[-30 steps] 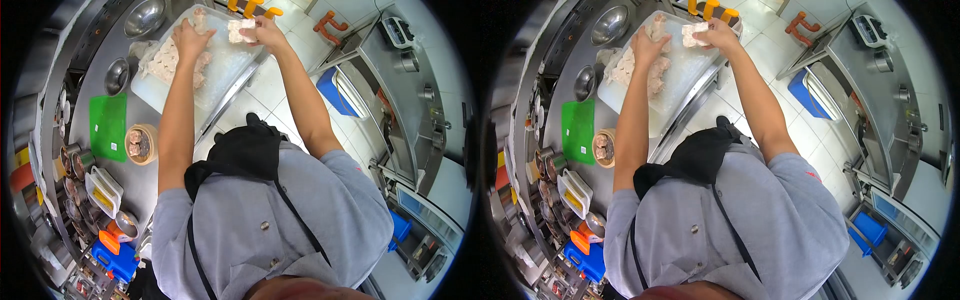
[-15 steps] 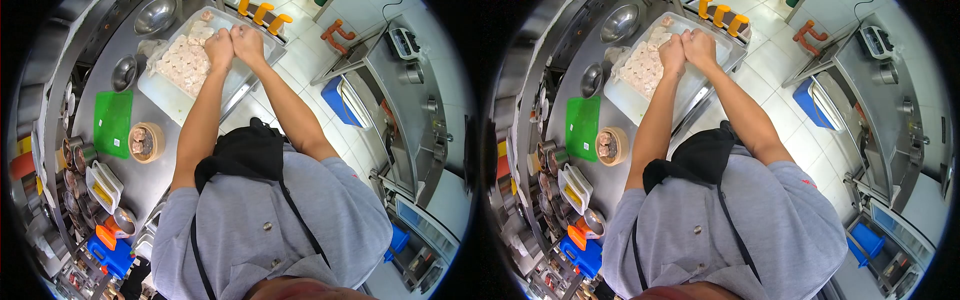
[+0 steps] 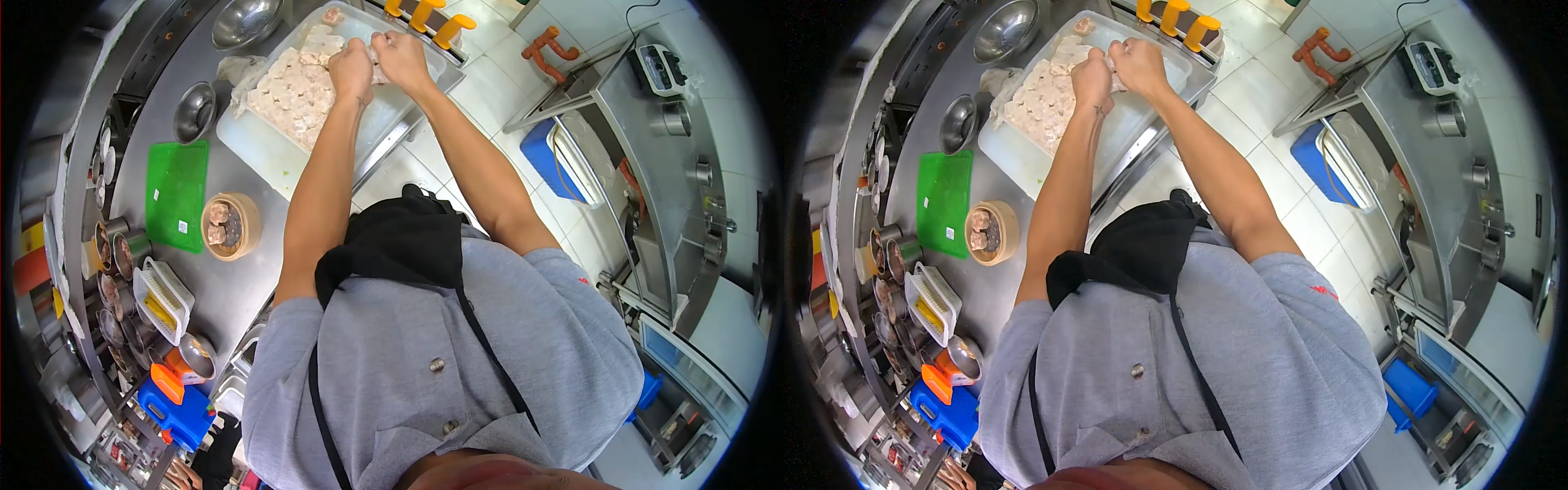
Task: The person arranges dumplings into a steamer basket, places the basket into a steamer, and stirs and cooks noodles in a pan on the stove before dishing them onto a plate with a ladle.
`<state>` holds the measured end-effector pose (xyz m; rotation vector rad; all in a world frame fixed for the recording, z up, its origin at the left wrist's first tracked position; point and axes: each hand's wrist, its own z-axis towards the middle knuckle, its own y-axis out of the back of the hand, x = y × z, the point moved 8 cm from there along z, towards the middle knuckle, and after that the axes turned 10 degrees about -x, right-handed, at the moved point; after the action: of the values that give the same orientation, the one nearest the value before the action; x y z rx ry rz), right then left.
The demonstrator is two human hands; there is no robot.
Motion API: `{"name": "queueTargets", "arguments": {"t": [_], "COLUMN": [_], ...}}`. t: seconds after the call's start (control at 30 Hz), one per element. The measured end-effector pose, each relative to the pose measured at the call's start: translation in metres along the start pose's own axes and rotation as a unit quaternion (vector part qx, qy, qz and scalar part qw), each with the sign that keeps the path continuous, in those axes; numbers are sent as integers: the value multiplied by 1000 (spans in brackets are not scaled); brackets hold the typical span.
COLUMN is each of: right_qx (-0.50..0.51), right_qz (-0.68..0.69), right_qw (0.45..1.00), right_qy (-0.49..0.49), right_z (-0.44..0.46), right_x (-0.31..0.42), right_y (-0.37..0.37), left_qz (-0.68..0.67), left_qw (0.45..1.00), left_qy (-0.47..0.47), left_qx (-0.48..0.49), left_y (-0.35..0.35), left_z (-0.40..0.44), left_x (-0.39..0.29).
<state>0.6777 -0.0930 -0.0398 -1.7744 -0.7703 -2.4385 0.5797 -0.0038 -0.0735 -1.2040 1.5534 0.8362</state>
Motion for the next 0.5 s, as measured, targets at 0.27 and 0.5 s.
{"name": "queueTargets", "arguments": {"t": [0.27, 0.5], "right_qx": [-24, 130], "right_qz": [236, 555], "right_qw": [943, 751], "right_qy": [-233, -333], "right_z": [18, 16], "right_x": [-74, -38], "right_y": [7, 6], "left_qz": [84, 205], "left_qw": [990, 796], "left_qy": [40, -543], "left_qx": [108, 168], "left_y": [-10, -34], "left_z": [21, -53], "left_x": [-16, -62]}}
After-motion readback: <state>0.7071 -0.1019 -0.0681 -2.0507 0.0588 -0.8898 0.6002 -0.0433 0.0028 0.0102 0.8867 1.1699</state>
